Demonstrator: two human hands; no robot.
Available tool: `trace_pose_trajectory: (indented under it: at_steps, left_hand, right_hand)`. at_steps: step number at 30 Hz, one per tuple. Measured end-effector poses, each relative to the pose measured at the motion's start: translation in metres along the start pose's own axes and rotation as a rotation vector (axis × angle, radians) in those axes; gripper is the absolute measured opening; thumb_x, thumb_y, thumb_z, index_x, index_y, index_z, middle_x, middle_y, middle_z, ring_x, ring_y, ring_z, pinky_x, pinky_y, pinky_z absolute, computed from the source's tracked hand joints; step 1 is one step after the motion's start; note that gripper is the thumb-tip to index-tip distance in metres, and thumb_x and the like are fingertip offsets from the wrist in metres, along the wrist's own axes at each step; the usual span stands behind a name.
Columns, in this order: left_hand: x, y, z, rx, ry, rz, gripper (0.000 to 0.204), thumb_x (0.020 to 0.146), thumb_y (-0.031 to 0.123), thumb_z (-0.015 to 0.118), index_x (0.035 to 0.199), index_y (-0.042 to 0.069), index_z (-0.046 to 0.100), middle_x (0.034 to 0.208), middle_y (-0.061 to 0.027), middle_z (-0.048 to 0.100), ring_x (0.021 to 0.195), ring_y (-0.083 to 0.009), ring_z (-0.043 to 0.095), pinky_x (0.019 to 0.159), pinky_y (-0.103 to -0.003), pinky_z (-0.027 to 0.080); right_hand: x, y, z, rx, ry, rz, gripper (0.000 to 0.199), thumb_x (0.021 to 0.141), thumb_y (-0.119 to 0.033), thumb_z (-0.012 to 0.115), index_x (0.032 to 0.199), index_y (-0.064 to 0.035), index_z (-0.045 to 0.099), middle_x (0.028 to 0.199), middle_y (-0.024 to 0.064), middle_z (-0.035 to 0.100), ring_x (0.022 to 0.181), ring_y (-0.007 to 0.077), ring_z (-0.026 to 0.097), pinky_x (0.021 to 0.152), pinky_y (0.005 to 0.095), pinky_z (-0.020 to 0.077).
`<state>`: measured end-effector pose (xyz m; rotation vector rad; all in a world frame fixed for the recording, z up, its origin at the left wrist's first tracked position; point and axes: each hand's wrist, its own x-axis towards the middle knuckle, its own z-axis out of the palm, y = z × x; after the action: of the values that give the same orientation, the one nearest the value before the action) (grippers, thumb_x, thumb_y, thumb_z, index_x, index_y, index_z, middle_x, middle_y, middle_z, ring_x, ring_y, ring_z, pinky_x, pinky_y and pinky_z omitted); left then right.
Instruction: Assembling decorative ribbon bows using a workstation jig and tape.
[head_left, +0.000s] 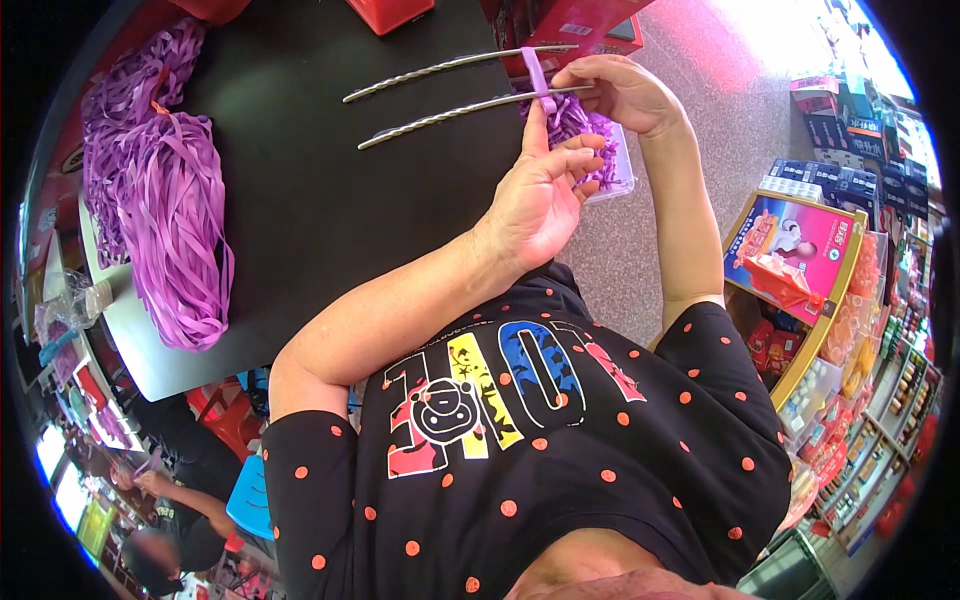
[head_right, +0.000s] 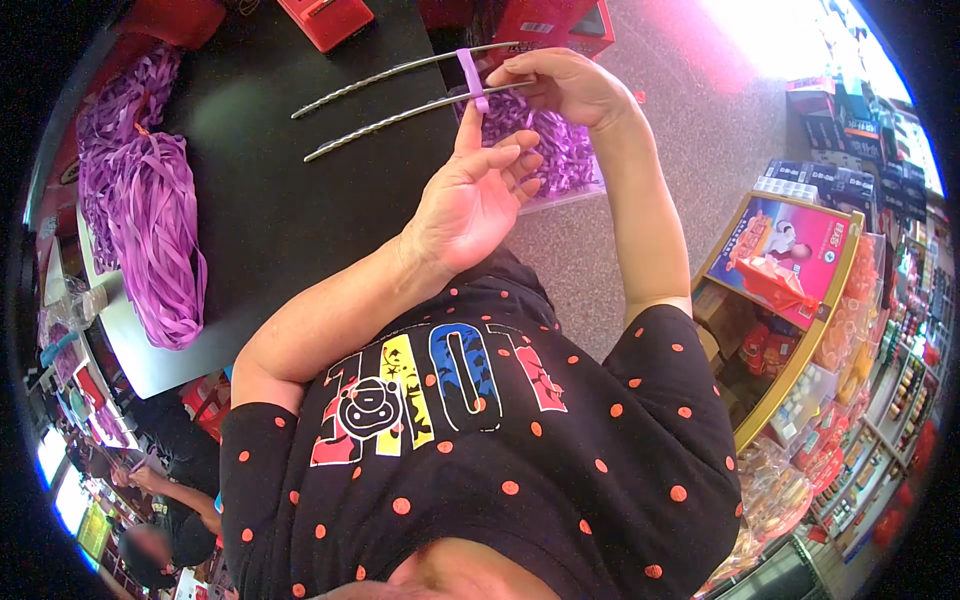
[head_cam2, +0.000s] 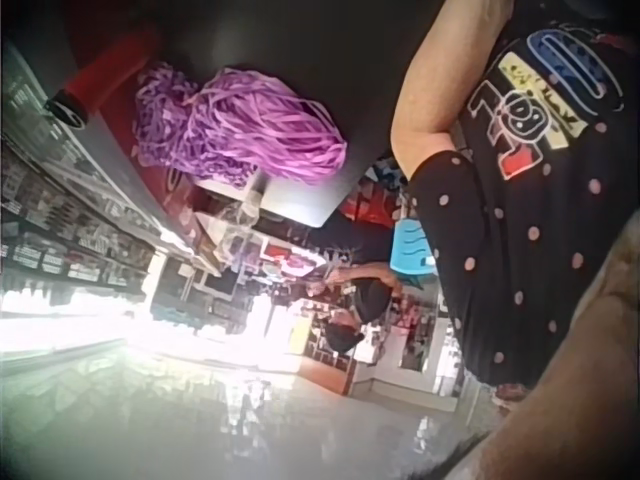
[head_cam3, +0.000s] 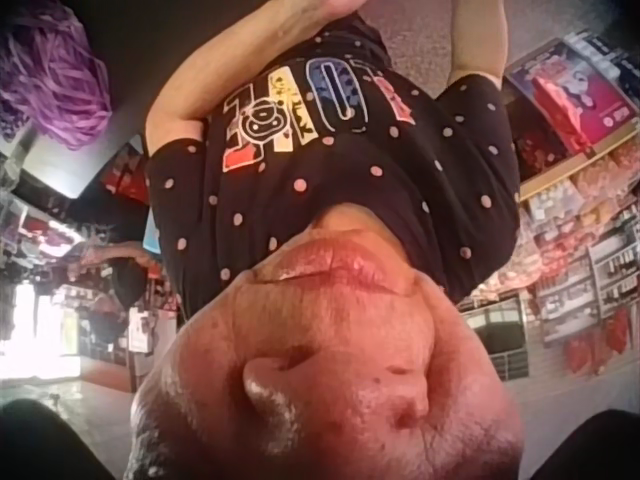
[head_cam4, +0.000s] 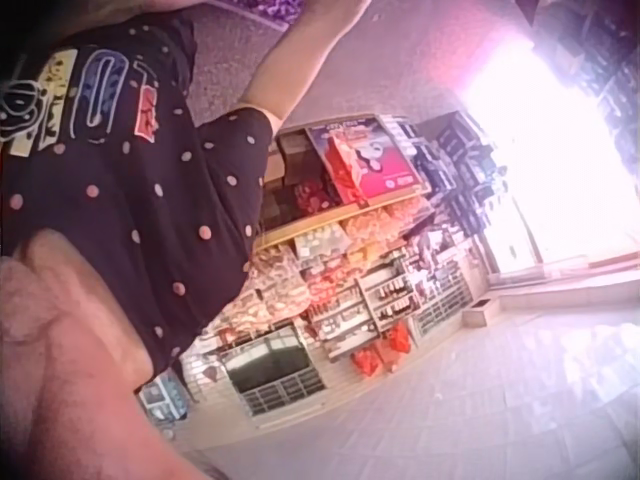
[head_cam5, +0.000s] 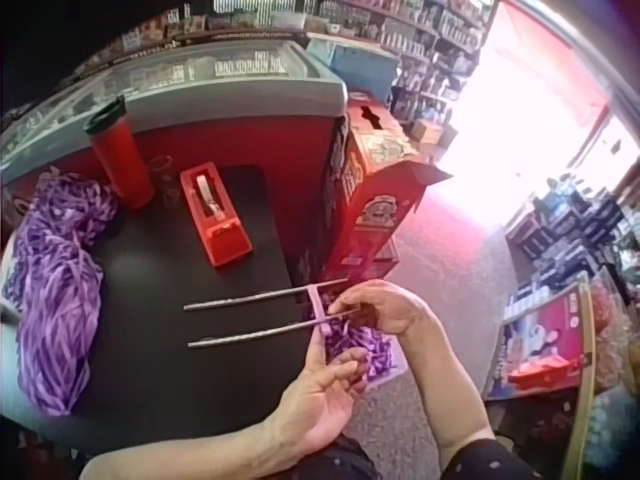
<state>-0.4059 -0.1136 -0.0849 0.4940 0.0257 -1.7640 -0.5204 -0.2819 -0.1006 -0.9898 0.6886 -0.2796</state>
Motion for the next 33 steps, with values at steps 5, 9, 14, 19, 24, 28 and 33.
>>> trace_pose_trajectory:
  at_steps: [5, 9, 14, 19, 24, 28, 33]
  left_hand:
    - [0.001, -0.002, 0.002, 0.007, 0.01, -0.004, 0.067, 0.086, 0.005, 0.054, 0.141, 0.031, 0.026, 0.11, -0.0038, 0.056, 0.103, -0.0194, 0.049, 0.092, -0.039, 0.034]
    - [0.0, 0.0, 0.0, 0.001, -0.008, 0.006, 0.066, 0.086, 0.005, 0.053, 0.14, 0.031, 0.026, 0.111, -0.004, 0.056, 0.104, -0.02, 0.048, 0.093, -0.039, 0.033]
    - [0.001, -0.001, 0.001, 0.006, 0.003, 0.003, 0.068, 0.086, 0.005, 0.053, 0.142, 0.03, 0.024, 0.111, -0.0044, 0.056, 0.103, -0.0195, 0.049, 0.092, -0.039, 0.034]
    - [-0.002, 0.0, 0.002, -0.001, 0.022, -0.002, 0.071, 0.086, 0.004, 0.054, 0.144, 0.029, 0.021, 0.109, -0.0049, 0.057, 0.101, -0.0185, 0.051, 0.09, -0.038, 0.037]
    - [0.0, -0.001, -0.002, -0.018, 0.011, -0.008, 0.074, 0.086, 0.005, 0.056, 0.145, 0.027, 0.018, 0.106, -0.0058, 0.058, 0.098, -0.0181, 0.053, 0.088, -0.036, 0.039]
    - [0.0, 0.0, -0.002, -0.033, 0.002, -0.007, 0.075, 0.086, 0.006, 0.057, 0.145, 0.026, 0.016, 0.105, -0.006, 0.058, 0.097, -0.0179, 0.053, 0.088, -0.036, 0.039]
    - [-0.001, 0.002, 0.001, -0.021, 0.008, -0.012, 0.076, 0.086, 0.006, 0.056, 0.146, 0.026, 0.014, 0.105, -0.0059, 0.059, 0.096, -0.0174, 0.054, 0.088, -0.036, 0.039]
  right_hand:
    - [-0.001, -0.001, -0.007, -0.254, 0.214, -0.044, 0.026, 0.087, -0.028, 0.061, 0.091, -0.0041, 0.071, 0.079, -0.0011, 0.064, 0.069, 0.0066, 0.058, 0.065, 0.0215, 0.0471]
    - [0.0, -0.005, 0.026, -0.248, 0.205, -0.149, 0.025, 0.087, -0.028, 0.063, 0.091, -0.0047, 0.069, 0.079, -0.0007, 0.064, 0.07, 0.0056, 0.058, 0.065, 0.0207, 0.0467]
    - [0.008, 0.005, 0.005, -0.1, 0.168, -0.032, 0.021, 0.086, -0.019, 0.064, 0.098, -0.0023, 0.066, 0.089, 0.0049, 0.067, 0.076, 0.0101, 0.062, 0.07, 0.0252, 0.0506]
    - [0.028, 0.03, -0.009, 0.197, -0.059, 0.067, 0.022, 0.088, -0.014, 0.06, 0.105, -0.0015, 0.064, 0.09, 0.0074, 0.067, 0.079, 0.0182, 0.064, 0.072, 0.0334, 0.0517]
    - [0.044, 0.045, -0.011, 0.346, -0.279, 0.113, 0.023, 0.088, -0.016, 0.059, 0.106, -0.0011, 0.062, 0.089, 0.0103, 0.067, 0.078, 0.0219, 0.066, 0.071, 0.0367, 0.0528]
    - [0.045, 0.046, -0.003, 0.34, -0.31, 0.075, 0.026, 0.087, -0.016, 0.061, 0.108, -0.001, 0.061, 0.088, 0.0078, 0.066, 0.075, 0.0201, 0.066, 0.069, 0.0338, 0.053]
    - [0.046, 0.053, 0.002, 0.296, -0.216, 0.057, 0.034, 0.084, -0.024, 0.067, 0.109, -0.0018, 0.061, 0.086, 0.004, 0.065, 0.071, 0.0143, 0.063, 0.064, 0.0267, 0.051]
